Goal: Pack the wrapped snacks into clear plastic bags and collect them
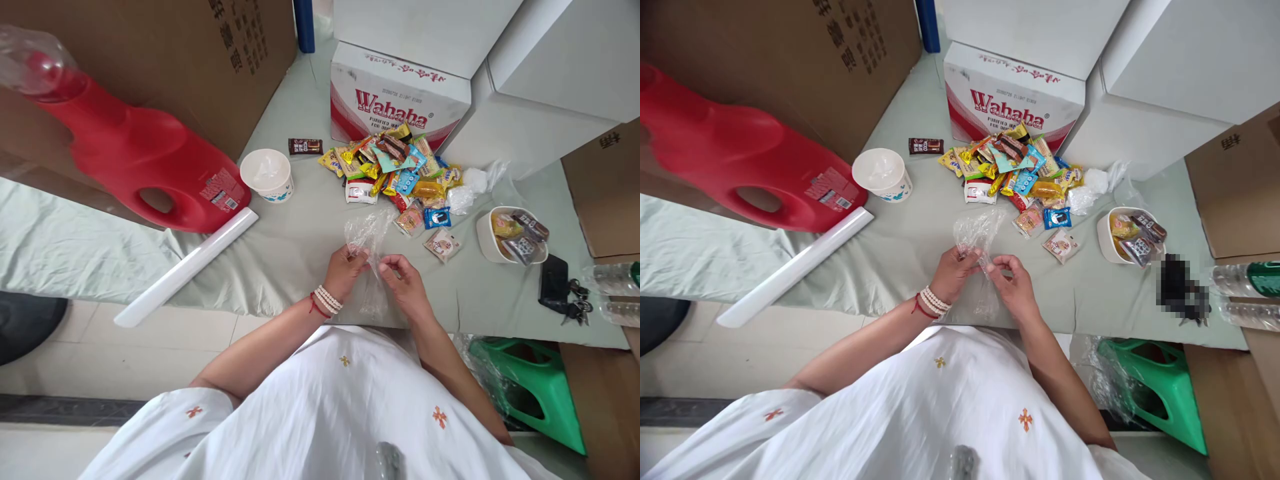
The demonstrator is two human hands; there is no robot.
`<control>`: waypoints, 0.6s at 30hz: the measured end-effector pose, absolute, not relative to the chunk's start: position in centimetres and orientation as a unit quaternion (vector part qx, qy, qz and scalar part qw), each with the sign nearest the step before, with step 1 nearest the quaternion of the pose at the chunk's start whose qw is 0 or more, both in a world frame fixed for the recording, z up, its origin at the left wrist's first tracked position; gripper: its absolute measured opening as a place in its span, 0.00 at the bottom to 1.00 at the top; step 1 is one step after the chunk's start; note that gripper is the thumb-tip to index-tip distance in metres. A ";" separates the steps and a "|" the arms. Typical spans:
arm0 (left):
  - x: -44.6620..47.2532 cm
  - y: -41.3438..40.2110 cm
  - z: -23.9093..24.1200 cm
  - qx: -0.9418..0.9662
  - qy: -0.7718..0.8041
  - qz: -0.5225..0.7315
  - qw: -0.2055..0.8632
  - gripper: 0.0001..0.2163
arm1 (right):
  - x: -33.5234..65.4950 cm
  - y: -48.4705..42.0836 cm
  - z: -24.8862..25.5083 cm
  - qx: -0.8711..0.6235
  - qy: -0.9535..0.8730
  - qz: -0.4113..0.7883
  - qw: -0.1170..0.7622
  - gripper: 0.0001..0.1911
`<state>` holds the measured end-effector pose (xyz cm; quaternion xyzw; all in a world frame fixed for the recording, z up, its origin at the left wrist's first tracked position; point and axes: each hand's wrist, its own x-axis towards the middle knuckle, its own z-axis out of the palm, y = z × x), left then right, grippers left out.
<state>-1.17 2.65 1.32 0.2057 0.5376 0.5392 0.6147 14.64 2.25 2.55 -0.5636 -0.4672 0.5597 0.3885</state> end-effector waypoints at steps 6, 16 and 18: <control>-5.6 3.2 1.6 0.191 0.462 0.471 0.726 0.19 | 15.8 4.5 2.7 -0.542 -0.380 0.622 0.418 0.18; -6.3 1.8 2.7 0.456 0.631 0.519 0.353 0.06 | 14.7 3.7 2.5 -0.525 -0.314 0.692 0.383 0.21; -4.5 0.8 3.1 0.515 0.576 0.479 0.417 0.06 | 14.2 3.6 2.6 -0.513 -0.309 0.700 0.389 0.22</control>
